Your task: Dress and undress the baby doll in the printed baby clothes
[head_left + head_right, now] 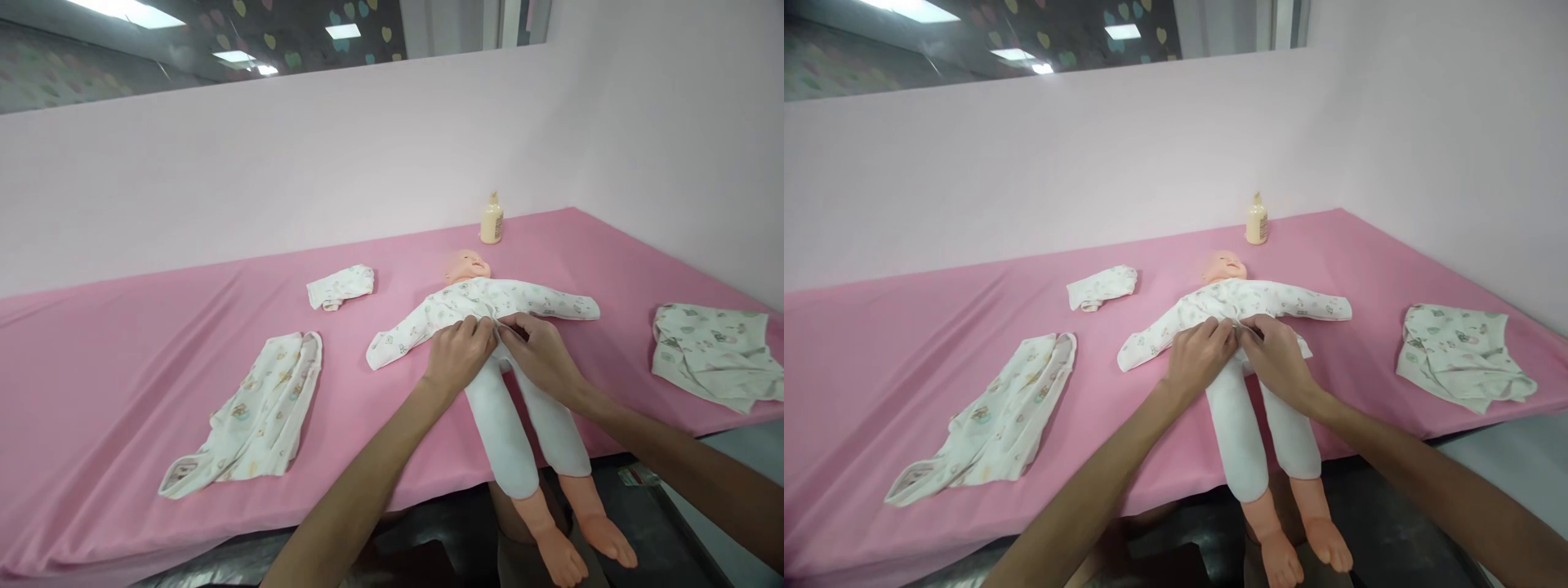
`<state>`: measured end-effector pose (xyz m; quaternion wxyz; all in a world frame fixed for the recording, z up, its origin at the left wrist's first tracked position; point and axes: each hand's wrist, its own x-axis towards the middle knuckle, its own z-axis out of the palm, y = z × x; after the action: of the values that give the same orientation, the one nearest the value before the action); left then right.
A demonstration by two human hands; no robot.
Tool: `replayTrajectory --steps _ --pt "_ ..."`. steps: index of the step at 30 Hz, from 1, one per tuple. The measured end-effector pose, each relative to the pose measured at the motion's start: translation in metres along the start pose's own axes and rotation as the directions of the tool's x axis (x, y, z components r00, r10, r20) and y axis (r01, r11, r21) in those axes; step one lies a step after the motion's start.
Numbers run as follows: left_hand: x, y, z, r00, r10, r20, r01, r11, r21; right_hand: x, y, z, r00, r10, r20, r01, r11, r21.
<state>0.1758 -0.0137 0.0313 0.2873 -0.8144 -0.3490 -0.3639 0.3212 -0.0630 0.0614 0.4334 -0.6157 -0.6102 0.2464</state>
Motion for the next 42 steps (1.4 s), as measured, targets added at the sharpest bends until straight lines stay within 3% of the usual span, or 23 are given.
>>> replayTrajectory --steps 7,11,20,30,36,42 --pt "-0.002 0.0 -0.004 0.991 0.021 0.132 -0.017 1.0 -0.025 -0.003 -0.001 0.0 0.999 -0.031 -0.02 0.03 0.999 -0.028" --pt "-0.003 0.001 -0.007 0.985 0.036 0.168 -0.031 0.999 -0.03 -0.005 0.004 0.003 0.99 -0.117 -0.077 0.112 0.992 -0.064" --pt "-0.004 0.004 -0.007 0.997 0.064 0.051 -0.06 0.996 -0.072 -0.012 0.01 0.014 0.945 -0.283 -0.167 0.263 0.956 -0.129" --pt "-0.005 0.005 -0.004 0.996 0.017 0.087 -0.004 0.99 -0.14 -0.013 0.014 0.017 0.894 -0.41 -0.182 0.368 0.902 -0.226" --pt "-0.004 0.005 -0.004 0.978 -0.066 0.196 0.12 0.954 -0.277 -0.014 0.013 0.016 0.891 -0.409 -0.198 0.364 0.903 -0.226" --pt "0.002 0.008 -0.012 0.929 -0.187 0.318 0.317 0.846 -0.428 -0.016 0.014 0.017 0.889 -0.416 -0.189 0.366 0.896 -0.252"
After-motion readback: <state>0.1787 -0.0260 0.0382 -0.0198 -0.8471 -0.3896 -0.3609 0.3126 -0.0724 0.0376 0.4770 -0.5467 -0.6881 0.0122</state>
